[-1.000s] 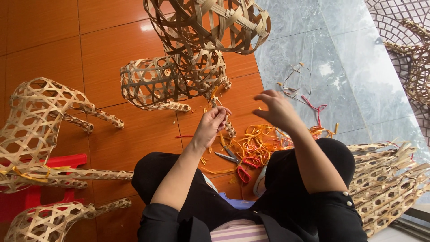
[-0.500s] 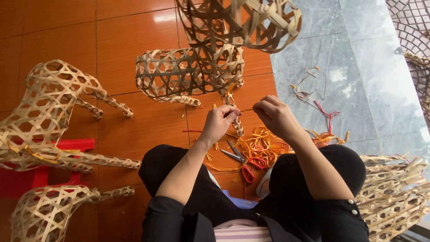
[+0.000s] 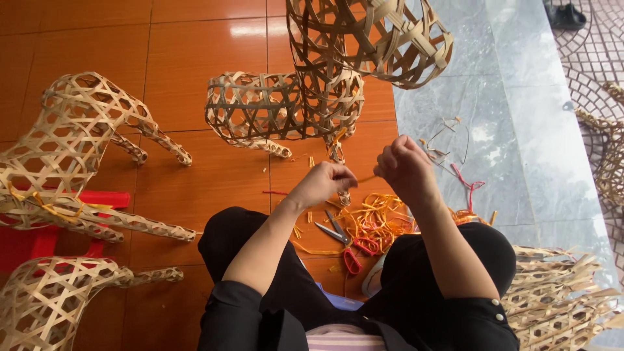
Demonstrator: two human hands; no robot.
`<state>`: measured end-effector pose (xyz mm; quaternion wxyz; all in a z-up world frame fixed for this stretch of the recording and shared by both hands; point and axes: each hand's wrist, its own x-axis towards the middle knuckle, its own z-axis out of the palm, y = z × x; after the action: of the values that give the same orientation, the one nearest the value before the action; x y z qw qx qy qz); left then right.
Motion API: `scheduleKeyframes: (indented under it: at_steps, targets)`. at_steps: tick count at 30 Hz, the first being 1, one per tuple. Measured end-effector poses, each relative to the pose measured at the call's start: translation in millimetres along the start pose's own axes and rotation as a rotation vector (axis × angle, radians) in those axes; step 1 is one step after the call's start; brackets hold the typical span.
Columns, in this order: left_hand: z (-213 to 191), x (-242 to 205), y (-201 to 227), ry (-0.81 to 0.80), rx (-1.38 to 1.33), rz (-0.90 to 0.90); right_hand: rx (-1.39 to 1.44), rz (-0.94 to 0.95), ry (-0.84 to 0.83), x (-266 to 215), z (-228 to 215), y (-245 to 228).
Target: Assembling bamboo animal sculptures by tying strips with plastic ties and trimming with scissors
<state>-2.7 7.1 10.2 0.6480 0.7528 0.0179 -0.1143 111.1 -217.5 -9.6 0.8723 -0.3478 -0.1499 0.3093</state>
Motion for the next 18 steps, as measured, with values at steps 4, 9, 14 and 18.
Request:
scheduleKeyframes:
  at_steps: [4,9,14,18]
  targets:
    - [4,14,-18,0.117,0.101,0.118,-0.574,0.01,0.064,-8,16,0]
    - [-2,11,-9,0.243,-0.066,0.181,-1.152,0.056,-0.019,-6,44,6]
    - [-13,10,0,0.309,-0.001,0.274,-0.981,0.013,0.057,1,65,16]
    - [-25,22,-14,0.416,-0.01,0.363,-1.216,-0.153,0.159,14,64,20]
